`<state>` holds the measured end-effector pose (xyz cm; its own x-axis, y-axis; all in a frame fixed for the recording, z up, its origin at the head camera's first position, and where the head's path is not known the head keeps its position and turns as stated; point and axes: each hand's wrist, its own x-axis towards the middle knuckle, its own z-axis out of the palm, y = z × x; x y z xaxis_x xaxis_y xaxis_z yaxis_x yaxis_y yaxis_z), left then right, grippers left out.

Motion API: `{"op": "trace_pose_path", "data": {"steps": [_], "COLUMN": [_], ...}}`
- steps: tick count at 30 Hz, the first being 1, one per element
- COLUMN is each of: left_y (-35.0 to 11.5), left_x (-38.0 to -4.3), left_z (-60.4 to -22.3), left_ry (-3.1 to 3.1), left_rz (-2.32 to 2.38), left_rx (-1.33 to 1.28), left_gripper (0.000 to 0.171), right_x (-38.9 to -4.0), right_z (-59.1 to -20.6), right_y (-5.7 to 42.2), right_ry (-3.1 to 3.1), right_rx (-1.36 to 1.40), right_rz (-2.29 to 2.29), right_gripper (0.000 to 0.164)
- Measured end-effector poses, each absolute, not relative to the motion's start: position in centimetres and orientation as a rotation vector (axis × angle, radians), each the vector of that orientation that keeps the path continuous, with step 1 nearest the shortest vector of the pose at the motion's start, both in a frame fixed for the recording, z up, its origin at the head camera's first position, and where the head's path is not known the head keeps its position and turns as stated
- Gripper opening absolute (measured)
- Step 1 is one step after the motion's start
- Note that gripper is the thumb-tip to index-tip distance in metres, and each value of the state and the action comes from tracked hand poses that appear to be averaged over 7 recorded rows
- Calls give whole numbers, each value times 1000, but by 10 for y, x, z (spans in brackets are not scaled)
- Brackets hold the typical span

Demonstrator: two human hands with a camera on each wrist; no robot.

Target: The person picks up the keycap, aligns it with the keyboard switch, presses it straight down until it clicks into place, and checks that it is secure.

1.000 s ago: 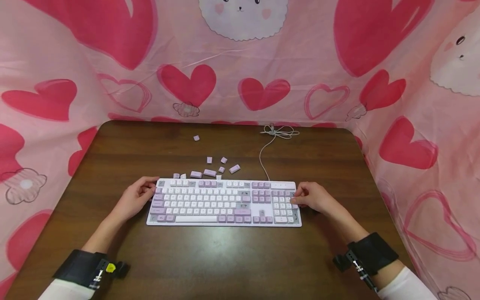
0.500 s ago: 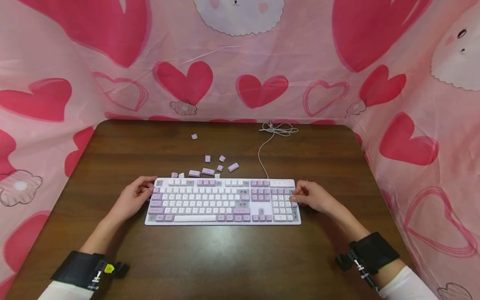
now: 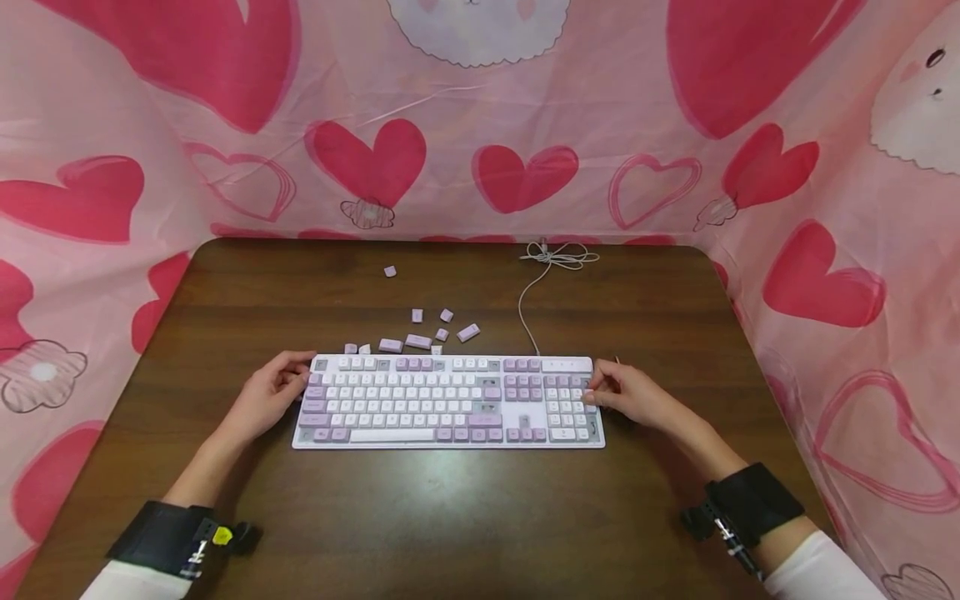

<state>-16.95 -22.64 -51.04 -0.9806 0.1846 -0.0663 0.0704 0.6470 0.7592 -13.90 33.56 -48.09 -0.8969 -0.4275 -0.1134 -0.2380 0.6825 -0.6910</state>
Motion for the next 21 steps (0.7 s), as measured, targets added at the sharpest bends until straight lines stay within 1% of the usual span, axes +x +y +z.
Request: {"op": "trace_pose_path", "data": {"steps": [8,15,21], "left_y": [-226,-226,-225], "left_x": [-169,-170,-169], "left_z": [-511,-511,-512], "left_ry": [2711,2727,2721], "left_rz": [1270,1275,1290], "left_rx": [233,232,229], "left_gripper": [38,37,37], "right_x": [-138,-140,-143], "right_z": [-481,-477,-476], "right_y": [341,338,339], "right_ry": [2534,2625,2614], "right_rx": [-541,-571,-557], "right_rz": [-1143,-1026,-971], "right_gripper": [7,11,9]}}
